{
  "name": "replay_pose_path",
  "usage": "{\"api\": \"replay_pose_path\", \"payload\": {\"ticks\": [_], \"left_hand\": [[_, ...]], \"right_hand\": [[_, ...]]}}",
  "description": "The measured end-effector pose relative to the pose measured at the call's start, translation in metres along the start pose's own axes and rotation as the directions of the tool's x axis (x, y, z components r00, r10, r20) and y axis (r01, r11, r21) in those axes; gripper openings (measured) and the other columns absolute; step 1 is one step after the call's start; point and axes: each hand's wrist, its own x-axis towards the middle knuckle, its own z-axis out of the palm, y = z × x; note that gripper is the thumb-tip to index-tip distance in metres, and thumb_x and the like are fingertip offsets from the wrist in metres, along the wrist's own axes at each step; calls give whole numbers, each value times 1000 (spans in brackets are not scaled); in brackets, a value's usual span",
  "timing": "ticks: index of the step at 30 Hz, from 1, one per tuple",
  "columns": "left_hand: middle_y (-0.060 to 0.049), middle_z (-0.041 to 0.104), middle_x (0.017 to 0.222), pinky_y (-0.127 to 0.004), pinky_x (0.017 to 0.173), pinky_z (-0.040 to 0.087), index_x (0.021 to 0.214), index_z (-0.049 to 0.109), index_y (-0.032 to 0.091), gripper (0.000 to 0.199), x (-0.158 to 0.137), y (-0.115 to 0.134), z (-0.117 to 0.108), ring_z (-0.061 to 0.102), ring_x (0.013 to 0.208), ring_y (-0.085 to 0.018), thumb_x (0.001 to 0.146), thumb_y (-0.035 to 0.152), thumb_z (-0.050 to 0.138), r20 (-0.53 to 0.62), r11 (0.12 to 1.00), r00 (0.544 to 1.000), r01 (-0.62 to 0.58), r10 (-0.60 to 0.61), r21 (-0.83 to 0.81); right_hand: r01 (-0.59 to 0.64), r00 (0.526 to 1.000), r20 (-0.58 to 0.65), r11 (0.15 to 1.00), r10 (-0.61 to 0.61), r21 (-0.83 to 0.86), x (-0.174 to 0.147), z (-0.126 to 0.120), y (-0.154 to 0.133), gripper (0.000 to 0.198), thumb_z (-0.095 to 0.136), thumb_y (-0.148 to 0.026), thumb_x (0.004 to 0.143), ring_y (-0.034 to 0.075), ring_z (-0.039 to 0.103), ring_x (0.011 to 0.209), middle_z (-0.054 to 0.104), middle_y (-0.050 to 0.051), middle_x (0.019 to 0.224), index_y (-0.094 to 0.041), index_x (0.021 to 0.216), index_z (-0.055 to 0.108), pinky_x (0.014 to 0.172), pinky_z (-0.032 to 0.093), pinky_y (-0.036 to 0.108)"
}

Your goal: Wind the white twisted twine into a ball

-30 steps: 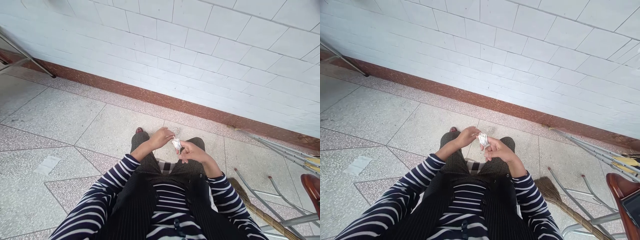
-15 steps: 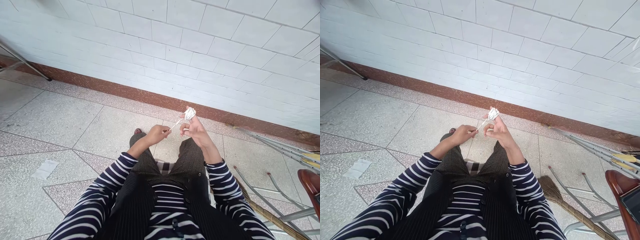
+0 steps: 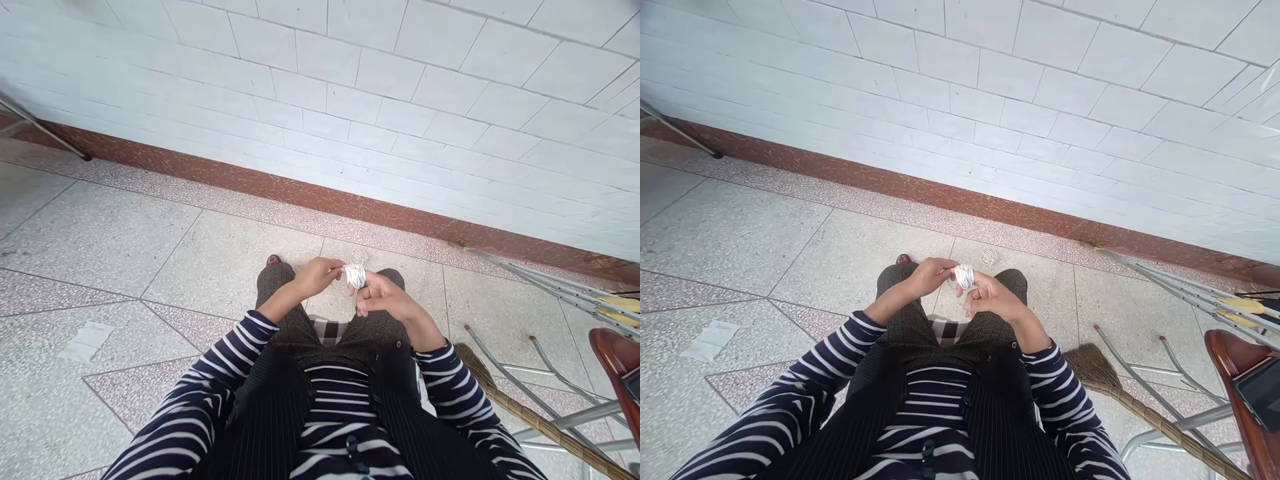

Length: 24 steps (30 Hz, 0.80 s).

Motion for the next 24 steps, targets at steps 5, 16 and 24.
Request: {"api": "replay_pose_path", "payload": {"ticks": [5,16,24], "left_hand": [[-1,64,69,-23,67,39,73,66,14,36,-6,12,7,55,64,-11,97,34,51,-41,959,998,29,-42,-281],[-8,77,94,-38,95,49,144,55,18,65,-13,28,4,72,92,-20,86,37,76,68,602,997,72,-29,-795],[-12,74,117,-40,102,48,127,69,16,54,-7,42,-10,67,110,-24,80,42,81,33,609,999,41,-25,-792]], "right_hand": [[134,988,-89,987,-126,87,15,0,-16,62,80,-21,79,7,58,68,57,-1,102,-27,136,57,71,57,28],[272,931,-258,962,-257,23,21,10,-33,27,73,-34,90,7,44,51,51,-6,62,-17,110,68,61,49,27],[173,959,-230,985,-165,15,22,12,-28,28,75,-38,88,1,30,44,58,-5,74,-18,105,66,52,51,24]]}}
